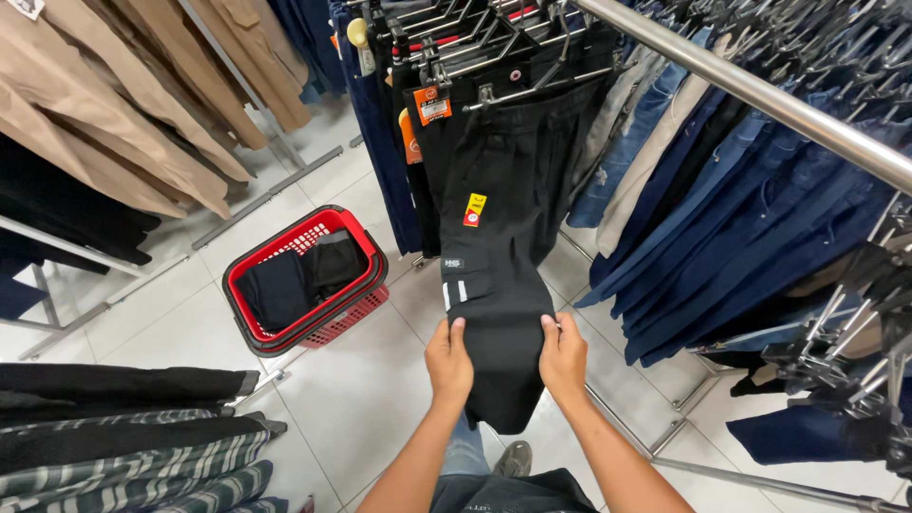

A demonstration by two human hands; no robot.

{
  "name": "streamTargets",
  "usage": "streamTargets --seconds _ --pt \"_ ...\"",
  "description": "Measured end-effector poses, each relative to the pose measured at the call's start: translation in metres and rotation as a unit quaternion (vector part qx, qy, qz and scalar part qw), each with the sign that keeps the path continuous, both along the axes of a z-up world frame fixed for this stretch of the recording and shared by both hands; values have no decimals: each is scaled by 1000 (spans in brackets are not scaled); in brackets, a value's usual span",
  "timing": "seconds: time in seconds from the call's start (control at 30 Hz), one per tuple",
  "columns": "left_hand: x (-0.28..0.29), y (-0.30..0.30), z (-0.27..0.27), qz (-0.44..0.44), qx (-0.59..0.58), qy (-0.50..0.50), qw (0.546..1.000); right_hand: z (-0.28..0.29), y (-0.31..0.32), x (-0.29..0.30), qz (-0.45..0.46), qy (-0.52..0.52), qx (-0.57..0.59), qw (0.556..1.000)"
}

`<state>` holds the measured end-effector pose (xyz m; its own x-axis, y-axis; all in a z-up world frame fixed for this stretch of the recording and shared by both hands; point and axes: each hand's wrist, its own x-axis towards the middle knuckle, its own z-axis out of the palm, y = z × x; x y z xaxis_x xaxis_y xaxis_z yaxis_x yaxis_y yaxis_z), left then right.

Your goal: The person selects several pairs of pants from a clothing rack, places them into a red shopping basket, and then removes one pair of black pants to clip them back onto a hanger.

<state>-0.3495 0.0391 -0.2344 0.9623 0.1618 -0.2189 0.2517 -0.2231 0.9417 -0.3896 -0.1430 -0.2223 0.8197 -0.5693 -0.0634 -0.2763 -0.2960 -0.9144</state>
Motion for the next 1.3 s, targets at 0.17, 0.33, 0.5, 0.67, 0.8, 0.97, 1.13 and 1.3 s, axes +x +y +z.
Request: streamTargets --seconds 0.17,0.33,0.5,0.67,0.8,0.97,1.13,1.3 --pt "3 -8 16 -11 15 -62 998 10 2 2 -14 -6 35 999" --pt "18 -5 13 9 -24 -71 997 16 2 3 -58 -69 236 968" --pt "29 10 57 6 -214 48 976 -3 8 -35 113 -28 382 917" --pt "-23 14 72 -101 -251 126 955 3 6 -45 8 -26 466 884" --pt "-31 12 30 -9 -278 148 949 0 -8 -35 34 42 271 961" --pt "-47 10 5 -2 -29 128 991 5 11 -45 37 39 96 994" --pt "-49 15 24 16 -20 54 998 0 16 -44 -1 23 69 997" --pt "-50 28 44 21 -48 48 997 -8 23 -54 5 21 128 992"
